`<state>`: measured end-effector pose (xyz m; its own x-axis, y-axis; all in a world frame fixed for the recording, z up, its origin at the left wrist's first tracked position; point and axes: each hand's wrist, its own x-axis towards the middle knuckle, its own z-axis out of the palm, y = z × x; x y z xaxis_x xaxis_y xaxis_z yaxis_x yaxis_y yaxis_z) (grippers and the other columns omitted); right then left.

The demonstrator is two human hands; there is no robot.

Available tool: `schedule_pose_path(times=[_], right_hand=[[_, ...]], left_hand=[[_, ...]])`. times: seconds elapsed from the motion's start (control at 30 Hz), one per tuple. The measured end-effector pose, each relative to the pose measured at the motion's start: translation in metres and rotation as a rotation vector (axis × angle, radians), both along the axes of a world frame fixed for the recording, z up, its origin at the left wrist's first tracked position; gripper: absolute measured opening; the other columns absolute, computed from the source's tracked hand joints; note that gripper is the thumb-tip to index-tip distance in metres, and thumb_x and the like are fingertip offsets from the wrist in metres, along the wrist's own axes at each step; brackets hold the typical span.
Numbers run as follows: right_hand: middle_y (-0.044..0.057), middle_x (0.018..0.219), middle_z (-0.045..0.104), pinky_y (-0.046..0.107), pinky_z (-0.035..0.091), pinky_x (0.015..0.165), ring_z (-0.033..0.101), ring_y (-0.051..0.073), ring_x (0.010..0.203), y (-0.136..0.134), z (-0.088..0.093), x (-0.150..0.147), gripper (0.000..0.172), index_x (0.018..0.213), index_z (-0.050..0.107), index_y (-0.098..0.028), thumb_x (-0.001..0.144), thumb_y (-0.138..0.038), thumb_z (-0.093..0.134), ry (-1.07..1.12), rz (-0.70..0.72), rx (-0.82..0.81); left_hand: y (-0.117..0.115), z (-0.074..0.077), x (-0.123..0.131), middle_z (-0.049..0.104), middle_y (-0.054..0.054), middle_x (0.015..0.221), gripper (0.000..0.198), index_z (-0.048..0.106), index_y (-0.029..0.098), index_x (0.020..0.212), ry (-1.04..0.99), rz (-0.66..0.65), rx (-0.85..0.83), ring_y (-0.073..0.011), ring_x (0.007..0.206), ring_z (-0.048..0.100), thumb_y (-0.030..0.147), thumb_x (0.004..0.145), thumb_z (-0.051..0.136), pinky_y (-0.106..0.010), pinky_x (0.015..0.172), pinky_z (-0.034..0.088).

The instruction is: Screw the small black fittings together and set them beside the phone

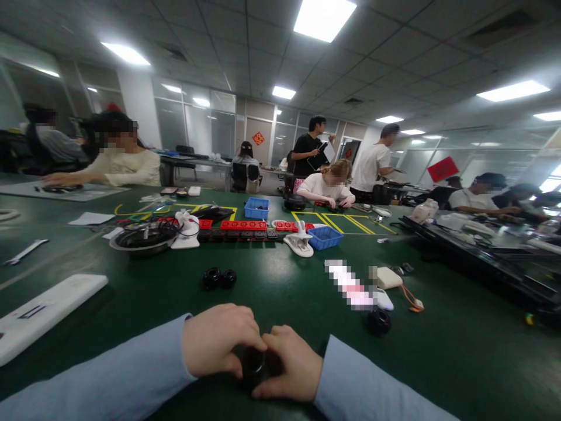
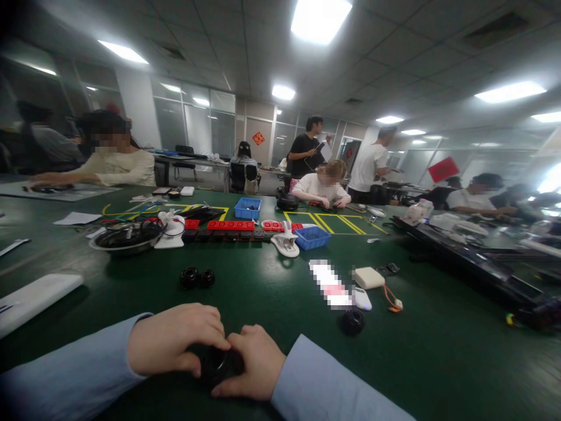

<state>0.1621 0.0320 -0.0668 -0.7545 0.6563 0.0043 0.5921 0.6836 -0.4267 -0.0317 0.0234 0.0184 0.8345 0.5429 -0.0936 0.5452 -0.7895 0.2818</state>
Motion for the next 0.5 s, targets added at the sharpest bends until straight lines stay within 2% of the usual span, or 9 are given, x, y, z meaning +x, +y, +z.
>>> schedule_pose_path(times=[0.13, 0.27, 0.5], right_hand=[[-0.002, 0.069, 0.050, 0.027, 0.031, 0.064, 0.044, 0.014, 0.068, 0.000, 0.004, -0.001, 0.046, 0.086, 0.059, -0.018, 0.061, -0.054, 0.071, 0.006, 0.018, 0.001], [-0.002, 0.069, 0.051, 0.026, 0.031, 0.063, 0.044, 0.014, 0.067, -0.001, 0.008, -0.002, 0.045, 0.087, 0.059, -0.017, 0.061, -0.052, 0.072, 0.006, 0.025, -0.009], [-0.002, 0.070, 0.052, 0.027, 0.032, 0.064, 0.045, 0.015, 0.069, -0.001, 0.006, -0.001, 0.048, 0.088, 0.058, -0.017, 0.060, -0.055, 0.072, 0.022, 0.015, -0.007]], left_hand=[[-0.001, -0.003, 0.000, 0.068, 0.000, 0.093, 0.031, 0.065, 0.026, 0.101, 0.007, 0.050, 0.010, -0.0200, 0.090, 0.059, 0.026, 0.070, 0.072, -0.029, 0.075, 0.043], [-0.005, -0.001, 0.004, 0.068, 0.000, 0.091, 0.034, 0.066, 0.025, 0.096, 0.039, 0.118, 0.018, -0.0206, 0.090, 0.059, 0.030, 0.065, 0.077, -0.029, 0.074, 0.043], [-0.013, 0.003, 0.010, 0.067, -0.001, 0.086, 0.031, 0.067, 0.022, 0.089, 0.093, 0.168, 0.048, -0.0211, 0.086, 0.059, 0.030, 0.062, 0.079, -0.030, 0.072, 0.043]])
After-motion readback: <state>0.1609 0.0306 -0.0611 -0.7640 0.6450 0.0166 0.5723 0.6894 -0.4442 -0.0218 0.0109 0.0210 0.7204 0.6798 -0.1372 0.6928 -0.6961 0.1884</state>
